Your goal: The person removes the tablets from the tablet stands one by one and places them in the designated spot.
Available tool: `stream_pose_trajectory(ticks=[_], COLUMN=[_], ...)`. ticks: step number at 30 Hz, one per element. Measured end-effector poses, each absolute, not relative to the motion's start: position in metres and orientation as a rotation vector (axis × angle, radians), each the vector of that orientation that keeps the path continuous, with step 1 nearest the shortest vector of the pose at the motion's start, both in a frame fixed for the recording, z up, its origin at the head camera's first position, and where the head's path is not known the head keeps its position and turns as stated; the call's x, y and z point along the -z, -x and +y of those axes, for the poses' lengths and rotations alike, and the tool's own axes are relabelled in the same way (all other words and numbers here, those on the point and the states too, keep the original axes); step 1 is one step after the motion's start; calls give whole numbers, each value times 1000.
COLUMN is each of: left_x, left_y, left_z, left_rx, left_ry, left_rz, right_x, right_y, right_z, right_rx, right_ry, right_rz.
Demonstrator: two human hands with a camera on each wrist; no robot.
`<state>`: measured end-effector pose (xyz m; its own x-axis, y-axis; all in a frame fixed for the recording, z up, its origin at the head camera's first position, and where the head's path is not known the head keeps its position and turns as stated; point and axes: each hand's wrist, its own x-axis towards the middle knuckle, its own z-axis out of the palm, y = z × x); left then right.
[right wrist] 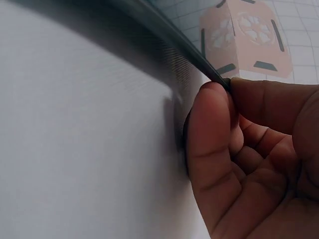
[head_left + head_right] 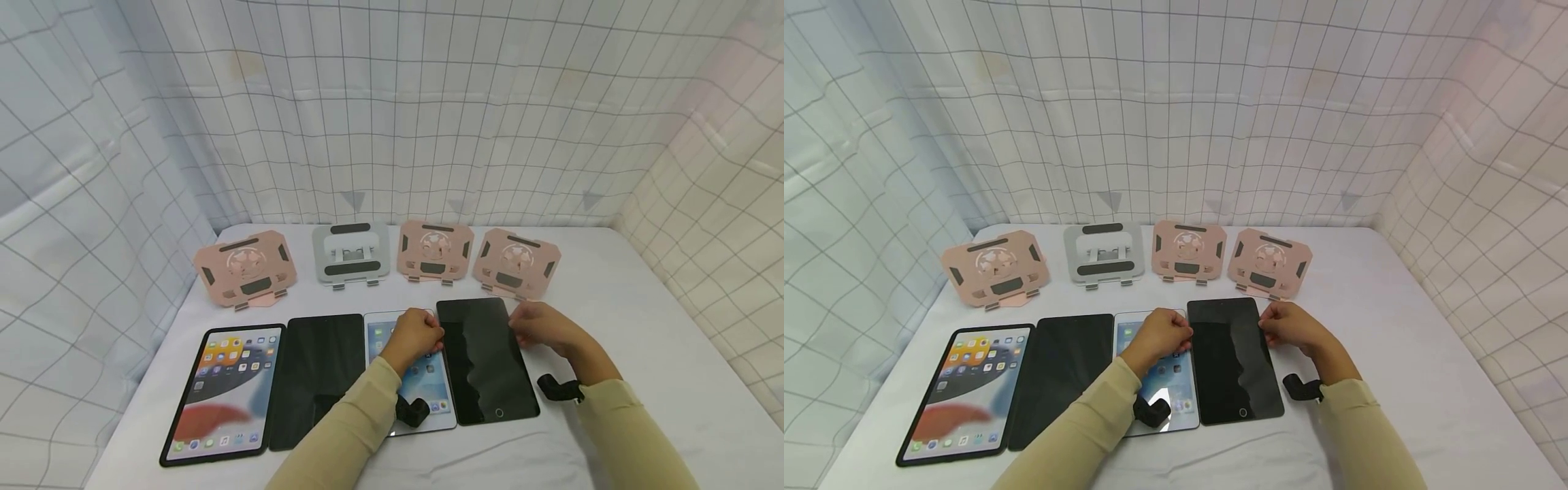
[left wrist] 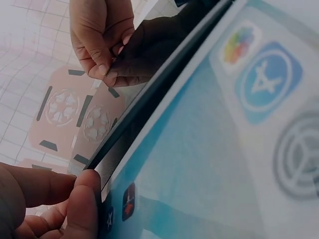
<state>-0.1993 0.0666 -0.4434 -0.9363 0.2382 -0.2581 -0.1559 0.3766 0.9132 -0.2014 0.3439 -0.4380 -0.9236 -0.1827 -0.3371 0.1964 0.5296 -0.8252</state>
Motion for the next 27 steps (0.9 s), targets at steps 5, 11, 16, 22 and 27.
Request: stream_pose_trajectory(ticks=[5, 11, 16, 22, 27], left_x=[441, 438, 439, 446, 447], left_y=[199, 201, 199, 196, 195], left_z=[67, 68, 70, 73, 74], left_rx=[-1489, -1421, -1417, -1451, -1458], left_ry=[-122, -155, -155, -170, -172], left_rz=[2389, 2481, 2549, 2599, 2606], right_x=[441, 437, 439, 440, 441], right_y=[205, 207, 206, 202, 201], right_z=[346, 342, 338, 336, 335], right_rx=[1301, 1263, 1198, 1113, 1094], right_ry=[-21, 3, 26, 43, 30], right_rz=[2420, 2442, 2517, 2582, 2589])
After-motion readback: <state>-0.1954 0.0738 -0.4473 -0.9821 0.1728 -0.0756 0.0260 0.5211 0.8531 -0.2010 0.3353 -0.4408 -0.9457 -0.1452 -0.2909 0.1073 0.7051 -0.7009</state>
